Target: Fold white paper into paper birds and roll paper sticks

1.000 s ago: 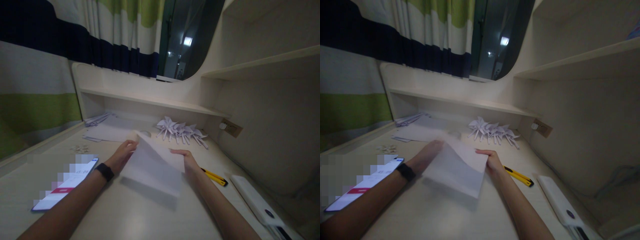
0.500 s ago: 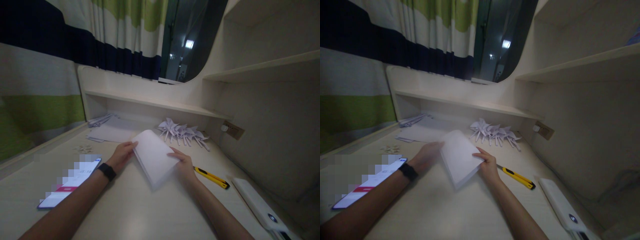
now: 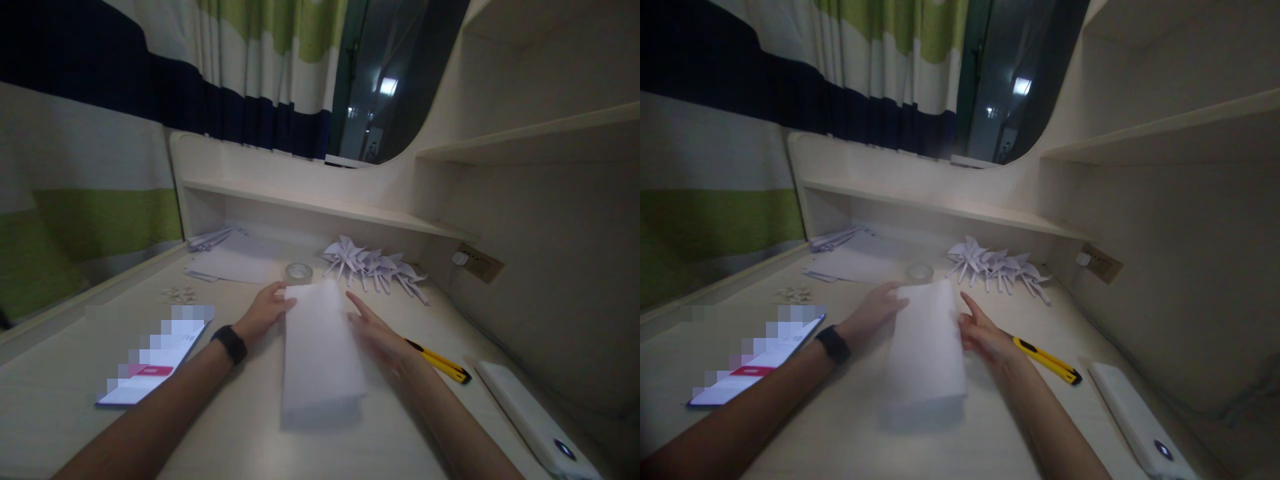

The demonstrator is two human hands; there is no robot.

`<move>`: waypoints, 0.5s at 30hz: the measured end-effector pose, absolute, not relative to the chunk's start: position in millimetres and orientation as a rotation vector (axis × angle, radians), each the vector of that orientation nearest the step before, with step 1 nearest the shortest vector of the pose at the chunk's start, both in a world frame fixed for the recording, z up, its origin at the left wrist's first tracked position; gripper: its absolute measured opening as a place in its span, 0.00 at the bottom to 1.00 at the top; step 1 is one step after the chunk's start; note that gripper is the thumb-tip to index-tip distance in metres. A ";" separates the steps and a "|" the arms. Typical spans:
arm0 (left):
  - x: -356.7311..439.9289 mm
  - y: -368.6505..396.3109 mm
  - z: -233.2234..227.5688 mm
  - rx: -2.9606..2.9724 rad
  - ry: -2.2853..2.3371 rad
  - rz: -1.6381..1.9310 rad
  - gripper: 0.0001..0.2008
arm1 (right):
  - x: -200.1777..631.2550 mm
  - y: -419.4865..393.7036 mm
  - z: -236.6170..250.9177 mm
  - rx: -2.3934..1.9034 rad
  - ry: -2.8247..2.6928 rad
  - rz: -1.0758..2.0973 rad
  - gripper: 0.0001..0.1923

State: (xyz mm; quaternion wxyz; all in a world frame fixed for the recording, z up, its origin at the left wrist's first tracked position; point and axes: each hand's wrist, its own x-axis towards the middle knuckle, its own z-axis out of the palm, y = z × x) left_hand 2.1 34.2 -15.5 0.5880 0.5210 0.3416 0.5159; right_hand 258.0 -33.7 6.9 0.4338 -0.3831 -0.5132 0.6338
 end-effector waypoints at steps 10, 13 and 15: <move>31.1 17.4 -28.0 1.425 0.897 1.079 0.20 | 236.6 -20.3 -14.0 -1.237 -1.005 1.246 0.43; 30.2 20.4 -28.6 1.403 0.985 1.134 0.18 | 239.9 -18.1 -14.6 -1.251 -0.999 1.216 0.47; 29.0 22.4 -28.8 1.412 0.999 1.156 0.18 | 240.1 -17.4 -15.7 -1.241 -1.018 1.205 0.48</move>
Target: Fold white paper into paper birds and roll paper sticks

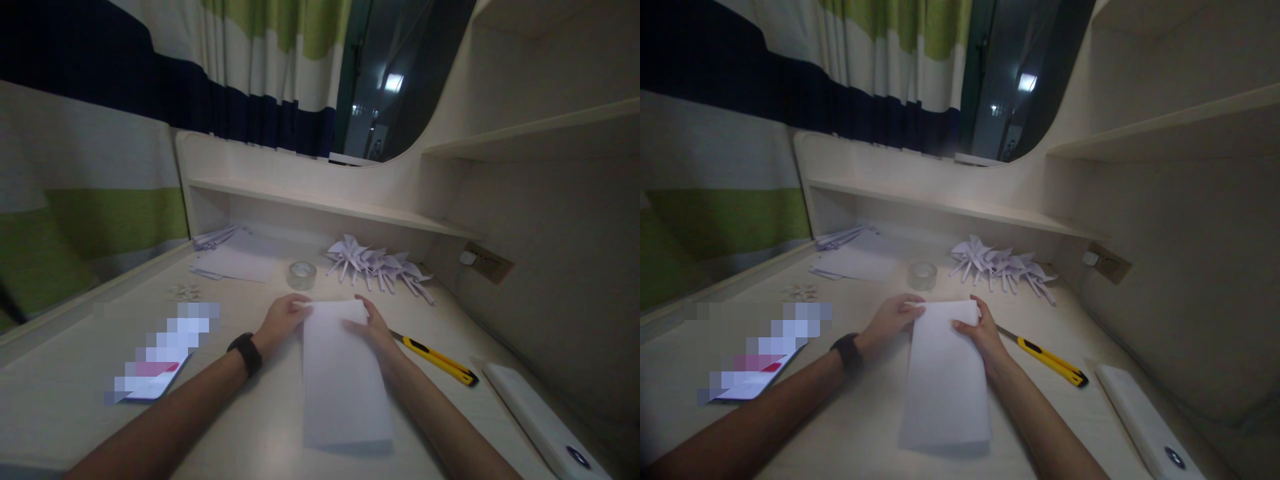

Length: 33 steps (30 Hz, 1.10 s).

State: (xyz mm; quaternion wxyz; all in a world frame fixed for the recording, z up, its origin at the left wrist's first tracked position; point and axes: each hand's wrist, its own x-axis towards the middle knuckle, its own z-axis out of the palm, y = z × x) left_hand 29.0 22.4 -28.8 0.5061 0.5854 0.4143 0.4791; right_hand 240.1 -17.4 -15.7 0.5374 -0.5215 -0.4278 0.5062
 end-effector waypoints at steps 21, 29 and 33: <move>30.0 14.4 -23.3 1.675 1.009 1.198 0.14 | 245.1 -14.0 -20.4 -1.277 -1.052 1.013 0.30; 32.3 11.3 -20.7 1.580 0.998 1.224 0.14 | 246.3 -12.4 -24.7 -1.297 -1.095 0.937 0.29; 31.9 11.2 -19.6 1.595 0.991 1.233 0.12 | 244.7 -14.3 -21.6 -1.300 -1.093 0.930 0.31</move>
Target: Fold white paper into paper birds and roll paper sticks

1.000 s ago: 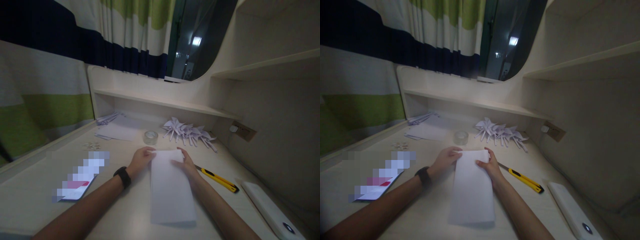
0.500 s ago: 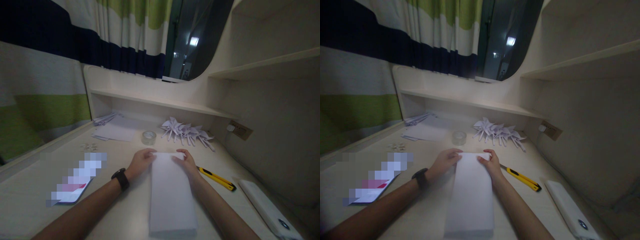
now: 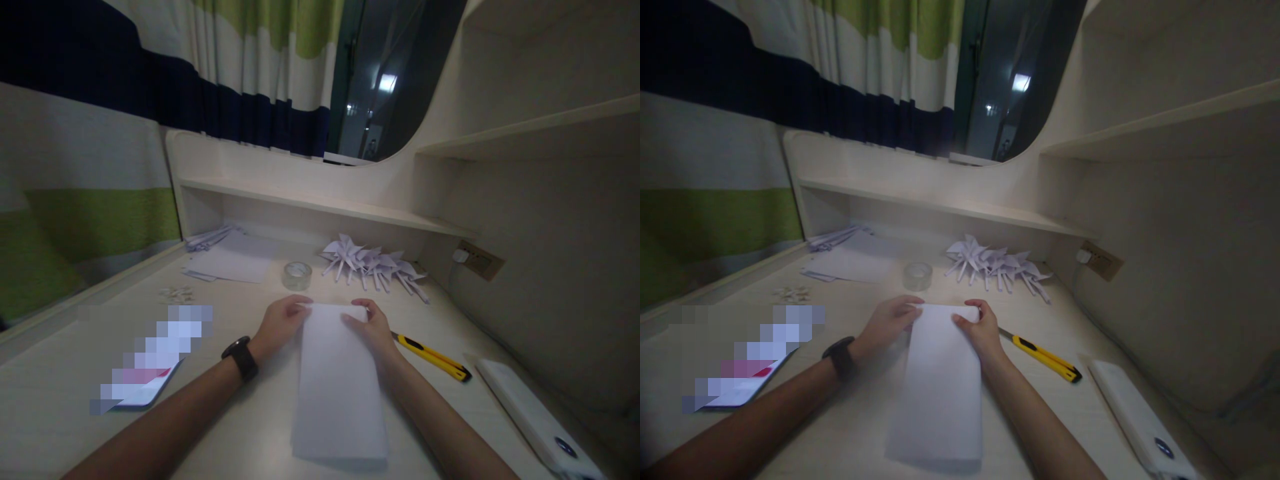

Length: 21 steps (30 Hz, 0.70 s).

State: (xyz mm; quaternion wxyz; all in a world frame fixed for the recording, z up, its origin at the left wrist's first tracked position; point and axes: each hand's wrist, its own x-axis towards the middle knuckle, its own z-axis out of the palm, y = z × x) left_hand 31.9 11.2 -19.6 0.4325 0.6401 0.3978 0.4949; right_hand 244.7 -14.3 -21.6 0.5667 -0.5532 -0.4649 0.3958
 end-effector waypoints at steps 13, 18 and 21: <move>24.1 10.9 9.5 1.539 1.011 1.308 0.12 | 249.7 -27.9 9.2 -1.121 -1.001 1.525 0.15; 24.8 12.7 45.0 1.622 0.947 1.425 0.12 | 253.5 -18.7 42.3 -1.032 -1.123 1.301 0.18; 26.7 18.0 70.6 1.691 0.908 1.524 0.13 | 254.9 -8.3 68.7 -0.954 -1.200 1.115 0.18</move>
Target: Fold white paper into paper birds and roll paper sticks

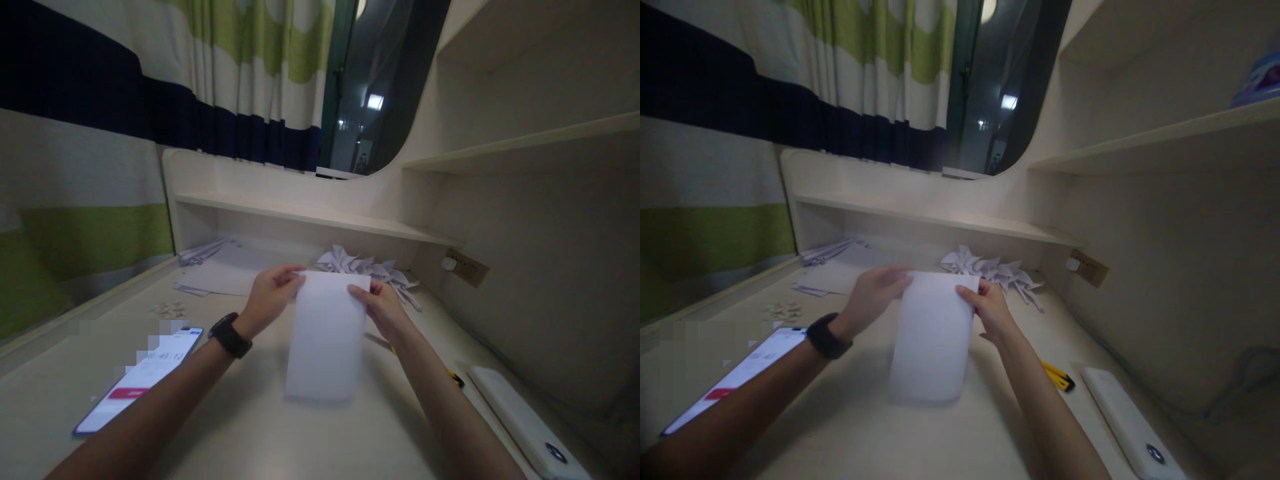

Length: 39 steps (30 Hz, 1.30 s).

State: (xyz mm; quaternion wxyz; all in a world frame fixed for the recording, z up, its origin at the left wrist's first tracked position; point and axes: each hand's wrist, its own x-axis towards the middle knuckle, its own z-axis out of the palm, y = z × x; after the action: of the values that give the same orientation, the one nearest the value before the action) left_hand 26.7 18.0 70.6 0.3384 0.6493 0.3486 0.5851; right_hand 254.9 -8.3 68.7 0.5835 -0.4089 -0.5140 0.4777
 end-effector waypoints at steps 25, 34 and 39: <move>41.1 28.7 105.0 1.792 0.794 1.678 0.13 | 261.0 21.6 101.4 -0.806 -1.176 0.981 0.16; 41.7 40.7 93.7 1.676 0.813 1.604 0.15 | 261.4 24.8 92.5 -0.910 -1.180 0.946 0.18; 41.8 39.8 94.4 1.670 0.771 1.569 0.20 | 263.7 27.0 90.4 -0.914 -1.169 0.960 0.17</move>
State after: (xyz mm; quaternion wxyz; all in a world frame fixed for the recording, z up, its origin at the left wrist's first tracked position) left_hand 41.8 39.8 94.4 0.3541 0.6459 0.2983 0.6071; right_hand 263.7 27.0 90.4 0.6343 -0.3999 -0.5115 0.4198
